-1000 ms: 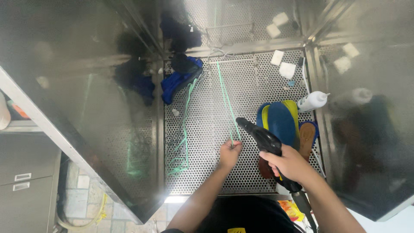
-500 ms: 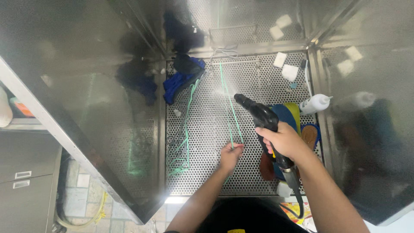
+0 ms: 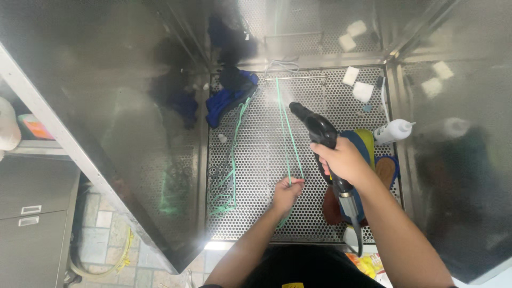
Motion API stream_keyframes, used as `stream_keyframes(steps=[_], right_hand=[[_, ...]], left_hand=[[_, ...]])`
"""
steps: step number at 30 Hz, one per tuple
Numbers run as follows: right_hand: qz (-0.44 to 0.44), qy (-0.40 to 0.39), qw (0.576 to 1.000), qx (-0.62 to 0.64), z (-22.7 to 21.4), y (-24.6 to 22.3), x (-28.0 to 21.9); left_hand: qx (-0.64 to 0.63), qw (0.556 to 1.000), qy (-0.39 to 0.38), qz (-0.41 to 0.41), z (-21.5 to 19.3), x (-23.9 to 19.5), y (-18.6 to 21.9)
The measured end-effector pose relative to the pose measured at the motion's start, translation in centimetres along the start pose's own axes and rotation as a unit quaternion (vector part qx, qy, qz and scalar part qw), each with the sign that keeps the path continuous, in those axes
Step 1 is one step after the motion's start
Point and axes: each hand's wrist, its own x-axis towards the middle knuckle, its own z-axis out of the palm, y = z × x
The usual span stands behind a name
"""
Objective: The person uses a handheld steam cleaner to clean a green shoelace and a pair of flip-flops on a metal grate. They then move to a sink area and rinse a pair of white sneakers under running water.
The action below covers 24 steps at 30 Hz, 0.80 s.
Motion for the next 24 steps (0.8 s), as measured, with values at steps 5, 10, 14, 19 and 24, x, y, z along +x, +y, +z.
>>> stream_keyframes(steps=[5, 10, 14, 19, 24], right_hand=[[-0.006, 0.019, 1.0, -0.014, 0.8, -1.2, 1.6], [-0.044, 0.032, 0.999, 0.0, 1.0, -1.5, 2.0], [-0.04, 0.019, 0.999, 0.012, 0.8, -1.5, 1.6], [-0.051, 0.006, 0.999, -0.002, -0.5, 0.1, -2.5], [-0.058, -0.022, 0.998, -0.008, -2.2, 4.3, -10.2]], left_hand=[[0.013, 1.0, 0.003, -0.004, -0.1, -0.2, 0.0], [0.013, 1.0, -0.005, 0.004, 0.0, -0.4, 0.2], [0.025, 1.0, 0.01, 0.014, 0.2, -0.8, 0.4], [0.039, 0.998, 0.04, -0.009, 0.3, -1.0, 1.4], [-0.033, 0.996, 0.067, -0.058, -0.2, -2.3, 2.1]])
